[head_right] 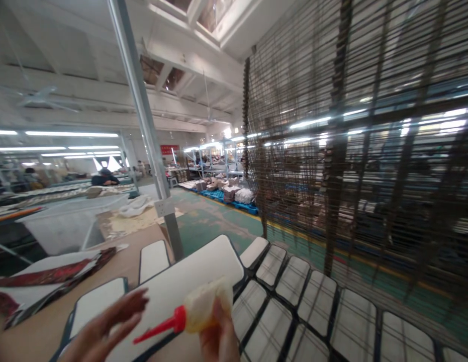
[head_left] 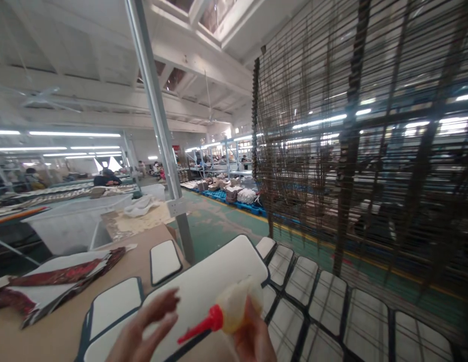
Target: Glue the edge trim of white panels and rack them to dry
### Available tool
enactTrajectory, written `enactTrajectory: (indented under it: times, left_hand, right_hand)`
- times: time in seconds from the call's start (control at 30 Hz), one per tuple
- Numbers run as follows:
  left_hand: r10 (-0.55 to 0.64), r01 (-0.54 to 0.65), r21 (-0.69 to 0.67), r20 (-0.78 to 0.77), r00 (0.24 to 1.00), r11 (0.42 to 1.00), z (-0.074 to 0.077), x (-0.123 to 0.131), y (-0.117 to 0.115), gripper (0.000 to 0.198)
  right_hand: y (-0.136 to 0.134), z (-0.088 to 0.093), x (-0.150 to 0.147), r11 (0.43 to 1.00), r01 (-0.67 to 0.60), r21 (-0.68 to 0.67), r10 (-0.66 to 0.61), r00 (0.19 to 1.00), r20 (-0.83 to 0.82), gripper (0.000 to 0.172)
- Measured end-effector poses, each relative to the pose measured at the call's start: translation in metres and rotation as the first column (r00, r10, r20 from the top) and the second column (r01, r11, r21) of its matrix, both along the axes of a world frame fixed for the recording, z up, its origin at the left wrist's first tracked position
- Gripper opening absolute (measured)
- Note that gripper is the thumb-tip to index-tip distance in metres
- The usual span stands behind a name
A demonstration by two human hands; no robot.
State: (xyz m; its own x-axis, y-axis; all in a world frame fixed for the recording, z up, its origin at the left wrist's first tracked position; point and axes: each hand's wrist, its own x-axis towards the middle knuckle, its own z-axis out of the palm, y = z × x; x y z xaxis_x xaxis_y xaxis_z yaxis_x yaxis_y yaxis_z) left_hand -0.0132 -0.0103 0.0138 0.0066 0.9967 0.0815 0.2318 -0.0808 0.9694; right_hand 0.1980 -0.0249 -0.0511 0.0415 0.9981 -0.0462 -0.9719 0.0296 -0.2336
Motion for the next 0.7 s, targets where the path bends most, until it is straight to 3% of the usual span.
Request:
enactTrajectory:
  times: [0.03, 0.07, 0.13, 0.2, 0.27, 0.37, 0.43, 0.53, 0.63, 0.7]
  left_hand:
    - [0.113, -0.09, 0.158, -0.144, 0.983, 0.983, 0.016, -0.002, 0.015, 0.058]
    - [0.148, -0.083, 0.252, -0.252, 0.956, 0.964, 0.029, -0.001, 0.03, 0.061]
    - [0.08, 0.005, 0.227, -0.365, 0.928, 0.974, 0.04, 0.002, 0.058, 0.061]
    - [-0.125, 0.179, 0.116, -0.368, 0.921, 0.977, 0.036, 0.005, 0.078, 0.057]
    - [-0.303, 0.334, 0.049, -0.313, 0.9, 0.941, 0.023, 0.004, 0.09, 0.05]
    - [-0.369, 0.381, 0.016, -0.21, 0.905, 0.925, 0.01, -0.005, 0.094, 0.045]
    - [-0.37, 0.368, -0.037, -0.122, 0.921, 0.929, 0.012, -0.015, 0.088, 0.046]
    - [-0.326, 0.321, -0.128, -0.019, 0.945, 0.938, 0.025, -0.028, 0.07, 0.048]
    - [-0.265, 0.267, -0.213, 0.038, 0.964, 0.94, 0.033, -0.035, 0.051, 0.049]
    - [-0.272, 0.275, -0.258, 0.05, 0.961, 0.926, 0.03, -0.036, 0.042, 0.05]
  right_hand:
    - [-0.002, -0.003, -0.003, 1.0, 0.01, 0.014, -0.01, 1.0, 0.009, 0.044]
    - [-0.004, -0.007, -0.007, 0.999, 0.017, 0.028, -0.018, 1.0, 0.023, 0.042]
    - [-0.005, -0.013, -0.014, 0.999, 0.017, 0.035, -0.019, 0.998, 0.059, 0.041]
    - [-0.005, -0.018, -0.02, 1.0, 0.001, 0.009, -0.001, 0.996, 0.092, 0.044]
    - [-0.006, -0.024, -0.023, 1.0, -0.009, -0.026, 0.012, 0.994, 0.11, 0.047]
    - [-0.015, -0.031, -0.015, 0.997, 0.012, -0.082, -0.002, 0.993, 0.118, 0.052]
    - [-0.027, -0.03, 0.002, 0.99, 0.044, -0.133, -0.026, 0.99, 0.137, 0.054]
    - [-0.039, -0.009, 0.043, 0.979, 0.153, -0.139, -0.117, 0.965, 0.234, 0.046]
    - [-0.033, 0.036, 0.084, 0.939, 0.34, 0.04, -0.333, 0.879, 0.343, 0.042]
    - [-0.022, 0.068, 0.102, 0.905, 0.397, 0.153, -0.424, 0.81, 0.405, 0.043]
